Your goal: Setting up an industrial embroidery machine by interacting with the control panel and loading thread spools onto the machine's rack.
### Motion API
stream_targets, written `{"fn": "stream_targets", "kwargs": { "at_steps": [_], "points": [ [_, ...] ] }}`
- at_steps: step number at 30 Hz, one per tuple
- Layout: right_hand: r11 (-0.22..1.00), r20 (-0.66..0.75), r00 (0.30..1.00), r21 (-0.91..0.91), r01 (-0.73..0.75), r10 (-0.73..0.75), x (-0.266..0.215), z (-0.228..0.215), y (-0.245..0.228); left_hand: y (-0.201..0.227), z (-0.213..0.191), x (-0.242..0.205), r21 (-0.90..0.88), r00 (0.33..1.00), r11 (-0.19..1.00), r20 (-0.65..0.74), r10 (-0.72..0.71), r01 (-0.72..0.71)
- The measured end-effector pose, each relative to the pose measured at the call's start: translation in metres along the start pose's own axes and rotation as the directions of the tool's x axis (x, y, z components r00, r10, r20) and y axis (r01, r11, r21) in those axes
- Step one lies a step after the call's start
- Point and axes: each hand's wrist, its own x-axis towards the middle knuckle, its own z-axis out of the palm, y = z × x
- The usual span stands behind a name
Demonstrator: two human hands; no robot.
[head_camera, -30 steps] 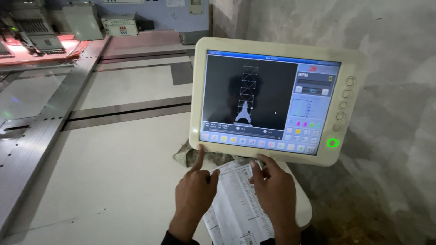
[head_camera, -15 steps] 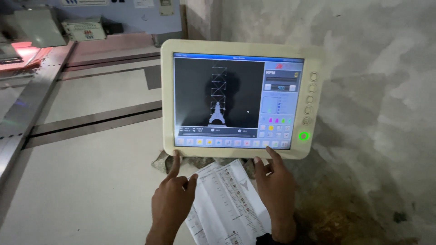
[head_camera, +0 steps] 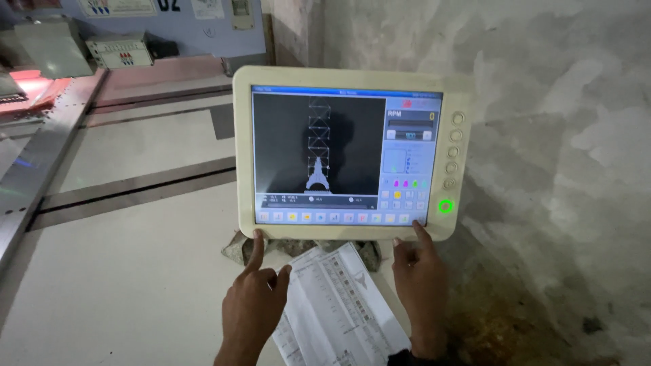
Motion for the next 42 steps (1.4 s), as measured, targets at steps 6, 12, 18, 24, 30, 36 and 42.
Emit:
{"fn": "stream_targets", "kwargs": {
  "at_steps": [6,12,18,24,30,36,42],
  "points": [
    [0.979,0.14,0.978,-0.114,0.168,-0.152,-0.004,0.021,-0.031,0.004,0.0,-0.003,0.045,0.998,0.999,0.063,-0.025,0.023],
    [0.912,0.078,0.917,-0.096,0.398,-0.392,0.014,0.036,-0.065,-0.002,0.005,-0.002,0.042,0.998,0.999,0.055,0.018,-0.02],
    [0.948,0.131,0.945,-0.07,0.31,-0.299,0.007,0.037,-0.063,-0.002,0.002,-0.006,0.032,0.998,0.999,0.063,-0.003,0.001],
    [0.986,0.144,0.981,-0.089,0.143,-0.13,-0.024,0.036,-0.057,-0.002,0.007,-0.001,0.036,1.0,0.999,0.017,0.023,-0.024],
    [0.995,0.065,0.993,-0.008,0.099,-0.099,-0.016,0.03,-0.023,-0.002,0.007,-0.003,0.021,0.999,1.0,0.046,0.001,-0.002],
    [0.996,0.042,0.997,-0.065,0.067,-0.065,-0.015,0.017,-0.025,-0.002,0.007,-0.002,0.023,0.999,1.0,0.036,-0.004,0.004],
    [0.989,0.0,0.989,-0.031,0.147,-0.147,-0.01,0.023,-0.006,0.001,0.004,-0.003,0.023,0.998,1.0,0.056,-0.01,0.008]
  ]
}}
